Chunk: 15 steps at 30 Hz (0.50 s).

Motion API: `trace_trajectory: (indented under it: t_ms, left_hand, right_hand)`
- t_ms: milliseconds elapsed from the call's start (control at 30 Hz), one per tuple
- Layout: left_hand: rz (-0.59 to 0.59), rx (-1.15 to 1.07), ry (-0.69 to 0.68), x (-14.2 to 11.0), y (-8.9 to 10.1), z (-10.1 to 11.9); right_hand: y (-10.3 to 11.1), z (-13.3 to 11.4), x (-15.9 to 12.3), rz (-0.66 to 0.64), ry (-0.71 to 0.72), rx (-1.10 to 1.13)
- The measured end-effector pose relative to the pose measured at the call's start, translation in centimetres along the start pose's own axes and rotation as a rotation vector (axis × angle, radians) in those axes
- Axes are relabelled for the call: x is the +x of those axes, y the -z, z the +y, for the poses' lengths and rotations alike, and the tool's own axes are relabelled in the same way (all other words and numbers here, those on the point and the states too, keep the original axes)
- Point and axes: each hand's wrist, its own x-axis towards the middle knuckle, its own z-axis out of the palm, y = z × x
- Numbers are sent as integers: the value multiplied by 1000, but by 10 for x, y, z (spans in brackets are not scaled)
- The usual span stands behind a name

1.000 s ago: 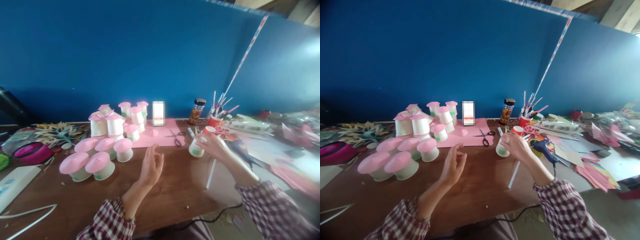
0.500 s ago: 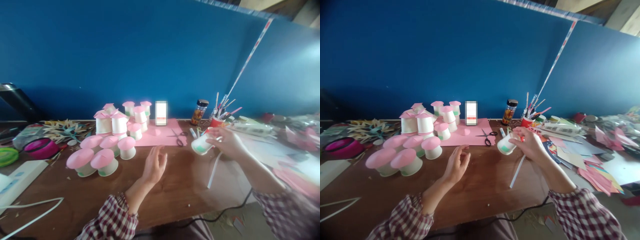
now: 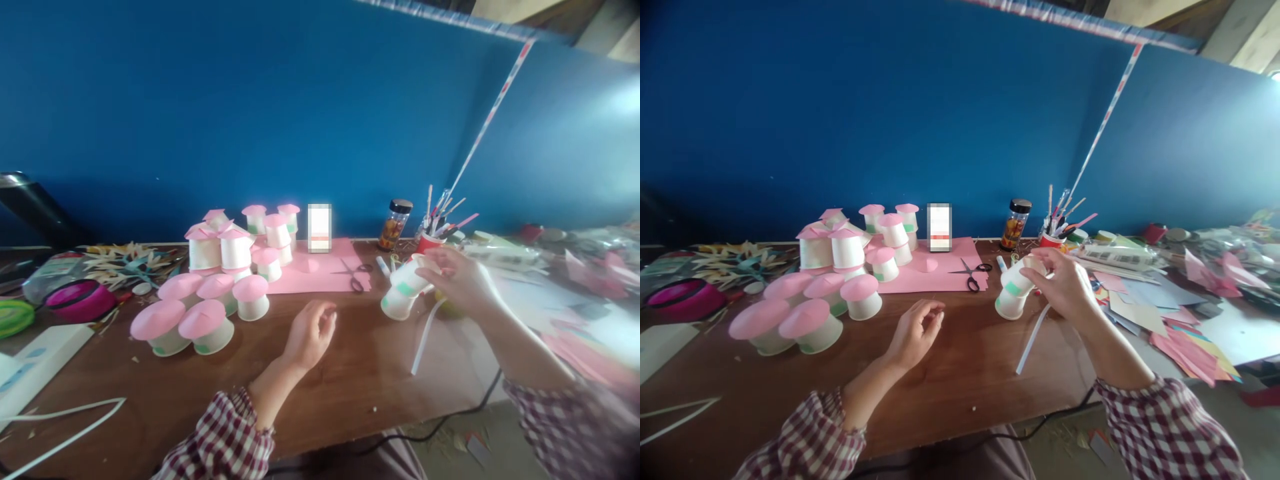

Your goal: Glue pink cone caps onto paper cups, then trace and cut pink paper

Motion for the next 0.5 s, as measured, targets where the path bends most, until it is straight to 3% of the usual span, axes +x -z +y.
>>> trace_trajectory:
  t_ms: [133, 233, 333, 433, 500]
  left_hand:
    - [-14, -23, -16, 0, 2, 4]
    - [-71, -91, -57, -1, 4, 10]
    - [-97, -243, -39, -3, 6, 17]
    - [-118, -462, 83, -3, 6, 22]
    - [-127, -563, 151, -3, 6, 23]
  right_hand:
    - [5, -19, -5, 66, -155, 437]
    - [-15, -37, -24, -157, -295, 906]
    - [-50, -58, -55, -463, -477, 1193]
    - [-83, -77, -83, -611, -639, 1385]
    - [-96, -84, -91, -637, -672, 1483]
